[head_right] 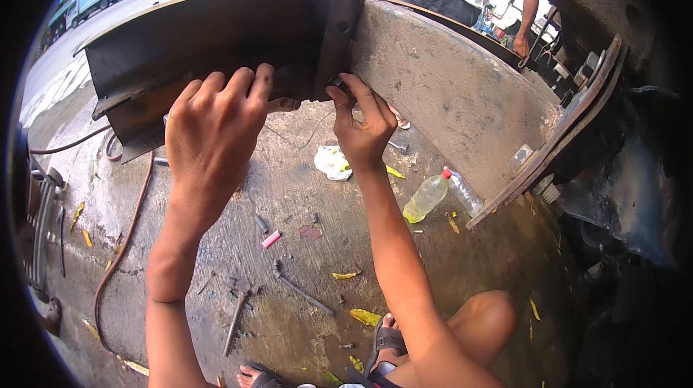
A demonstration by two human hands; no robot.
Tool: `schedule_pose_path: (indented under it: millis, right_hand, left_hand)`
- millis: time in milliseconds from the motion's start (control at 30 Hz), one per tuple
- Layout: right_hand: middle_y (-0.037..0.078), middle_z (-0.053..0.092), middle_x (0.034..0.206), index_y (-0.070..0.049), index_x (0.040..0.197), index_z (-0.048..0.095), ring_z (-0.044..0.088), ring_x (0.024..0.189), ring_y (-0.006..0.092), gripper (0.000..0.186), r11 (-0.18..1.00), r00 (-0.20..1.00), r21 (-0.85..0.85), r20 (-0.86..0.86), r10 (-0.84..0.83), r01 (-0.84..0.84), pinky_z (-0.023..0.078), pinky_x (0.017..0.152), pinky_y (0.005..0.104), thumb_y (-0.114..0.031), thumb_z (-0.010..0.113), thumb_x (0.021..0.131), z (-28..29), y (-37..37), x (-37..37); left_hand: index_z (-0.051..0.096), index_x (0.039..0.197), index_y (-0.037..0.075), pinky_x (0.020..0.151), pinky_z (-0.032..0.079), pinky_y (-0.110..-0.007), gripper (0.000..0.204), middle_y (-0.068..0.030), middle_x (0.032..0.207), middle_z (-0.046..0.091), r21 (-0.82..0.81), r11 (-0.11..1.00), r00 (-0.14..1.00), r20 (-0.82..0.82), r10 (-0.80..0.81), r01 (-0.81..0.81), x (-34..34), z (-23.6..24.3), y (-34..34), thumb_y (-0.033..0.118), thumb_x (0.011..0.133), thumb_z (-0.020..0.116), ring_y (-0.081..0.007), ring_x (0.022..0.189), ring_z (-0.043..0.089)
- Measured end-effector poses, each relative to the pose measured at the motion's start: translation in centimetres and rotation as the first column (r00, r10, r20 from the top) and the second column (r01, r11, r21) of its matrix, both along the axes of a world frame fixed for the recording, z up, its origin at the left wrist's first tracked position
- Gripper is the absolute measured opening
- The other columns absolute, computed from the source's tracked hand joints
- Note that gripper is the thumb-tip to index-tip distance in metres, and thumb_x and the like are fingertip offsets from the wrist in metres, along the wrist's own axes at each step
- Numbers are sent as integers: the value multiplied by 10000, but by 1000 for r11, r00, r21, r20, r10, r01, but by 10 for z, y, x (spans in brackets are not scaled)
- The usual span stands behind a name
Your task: The person sits on the ground and uses a hammer and metal rod to adjust a curved metal part attached to a vehicle. They repeatedly tap and pry the part, then remove it and place it on the ground with another person.
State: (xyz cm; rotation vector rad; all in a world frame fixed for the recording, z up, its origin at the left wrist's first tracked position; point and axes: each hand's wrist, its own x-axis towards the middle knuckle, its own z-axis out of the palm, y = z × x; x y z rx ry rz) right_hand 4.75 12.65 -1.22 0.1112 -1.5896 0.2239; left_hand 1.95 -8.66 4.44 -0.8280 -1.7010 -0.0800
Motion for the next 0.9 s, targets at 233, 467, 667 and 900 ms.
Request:
schedule_pose_path:
  millis: [233,467,667,900]
  right_hand:
    - [57,568,579,38,837,667,435,521,86,397,932,955,-355,294,46,65,333,500,308,-314,723,1014,7,-21,9]
    - [24,476,644,18,849,627,407,604,79,335,950,988,-288,58,140,-118,311,530,293,-253,702,1031,-9,-14,-15]
    - [97,634,763,12,938,658,596,688,234,291,998,999,-50,47,24,-22,448,637,380,-263,696,1026,-24,19,-27]
    - [88,679,705,-41,918,635,672,653,202,466,813,140,-493,870,474,311,547,649,393,-496,668,1010,-239,-52,102]
  left_hand:
    - [653,742,102,615,487,-271,99,-17,671,650,8,1000,1000,-29,1,-1,1,1,-1,70,753,747,-145,688,687]
    - [652,689,121,582,441,-276,108,-3,624,622,32,999,999,-38,-15,16,-3,-3,1,95,746,740,-121,650,660]
    - [769,1006,113,709,557,-280,252,-1,838,725,-91,987,987,85,137,-130,5,0,-3,109,754,778,-150,788,728]
    - [782,1043,154,684,543,-272,278,16,833,716,-112,989,991,85,106,-96,0,2,-7,115,769,762,-139,775,719]
